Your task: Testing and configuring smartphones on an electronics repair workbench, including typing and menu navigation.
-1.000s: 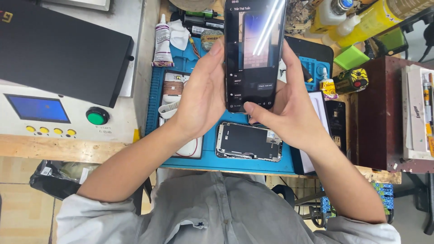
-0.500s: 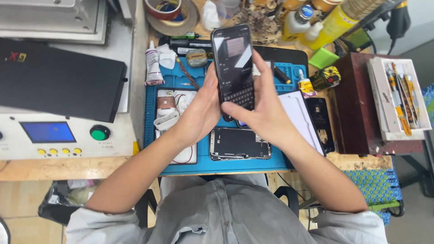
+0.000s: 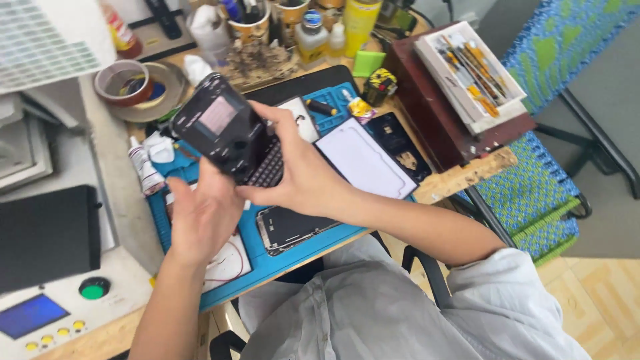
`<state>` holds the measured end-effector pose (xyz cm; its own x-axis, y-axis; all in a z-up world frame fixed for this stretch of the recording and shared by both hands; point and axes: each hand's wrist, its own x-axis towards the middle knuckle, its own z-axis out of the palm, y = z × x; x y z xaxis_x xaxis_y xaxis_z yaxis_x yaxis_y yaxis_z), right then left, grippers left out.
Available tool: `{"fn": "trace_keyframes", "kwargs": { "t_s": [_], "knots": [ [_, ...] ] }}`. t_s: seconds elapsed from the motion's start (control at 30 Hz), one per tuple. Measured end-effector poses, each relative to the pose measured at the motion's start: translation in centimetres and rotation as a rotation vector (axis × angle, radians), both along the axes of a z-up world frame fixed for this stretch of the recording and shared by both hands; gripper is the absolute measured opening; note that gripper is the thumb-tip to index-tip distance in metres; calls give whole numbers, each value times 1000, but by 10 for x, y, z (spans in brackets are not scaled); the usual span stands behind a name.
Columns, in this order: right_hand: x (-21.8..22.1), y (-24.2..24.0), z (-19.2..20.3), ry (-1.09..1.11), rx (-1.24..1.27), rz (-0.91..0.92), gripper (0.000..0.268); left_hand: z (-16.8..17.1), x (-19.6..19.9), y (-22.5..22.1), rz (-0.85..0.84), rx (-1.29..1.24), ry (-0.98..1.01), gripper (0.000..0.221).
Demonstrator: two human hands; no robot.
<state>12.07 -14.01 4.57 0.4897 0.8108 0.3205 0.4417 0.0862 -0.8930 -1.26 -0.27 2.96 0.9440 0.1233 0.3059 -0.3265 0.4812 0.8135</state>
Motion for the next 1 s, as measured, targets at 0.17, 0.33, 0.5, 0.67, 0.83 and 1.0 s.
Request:
{"fn": "trace_keyframes", "kwargs": {
  "t_s": [0.17, 0.33, 0.5, 0.67, 0.83, 1.0],
  "knots": [
    [9, -24, 18, 137, 58, 124, 110, 16, -2, 2, 15, 179, 38, 115],
    [60, -81, 31, 229, 14, -100, 78, 28, -8, 10, 320, 377, 150, 99],
    [72, -148, 53, 26, -243, -275, 81, 30, -3, 8, 620, 535, 349, 51],
    [76, -161, -7, 143, -538, -425, 85, 15, 0, 12, 643, 785, 283, 41],
    [61, -148, -28, -117, -804, -504, 96, 8, 6, 20, 663, 833, 381, 45],
    [51, -137, -40, -317, -748, -489, 96, 4, 7, 25, 713, 837, 438, 46]
  ]
}}
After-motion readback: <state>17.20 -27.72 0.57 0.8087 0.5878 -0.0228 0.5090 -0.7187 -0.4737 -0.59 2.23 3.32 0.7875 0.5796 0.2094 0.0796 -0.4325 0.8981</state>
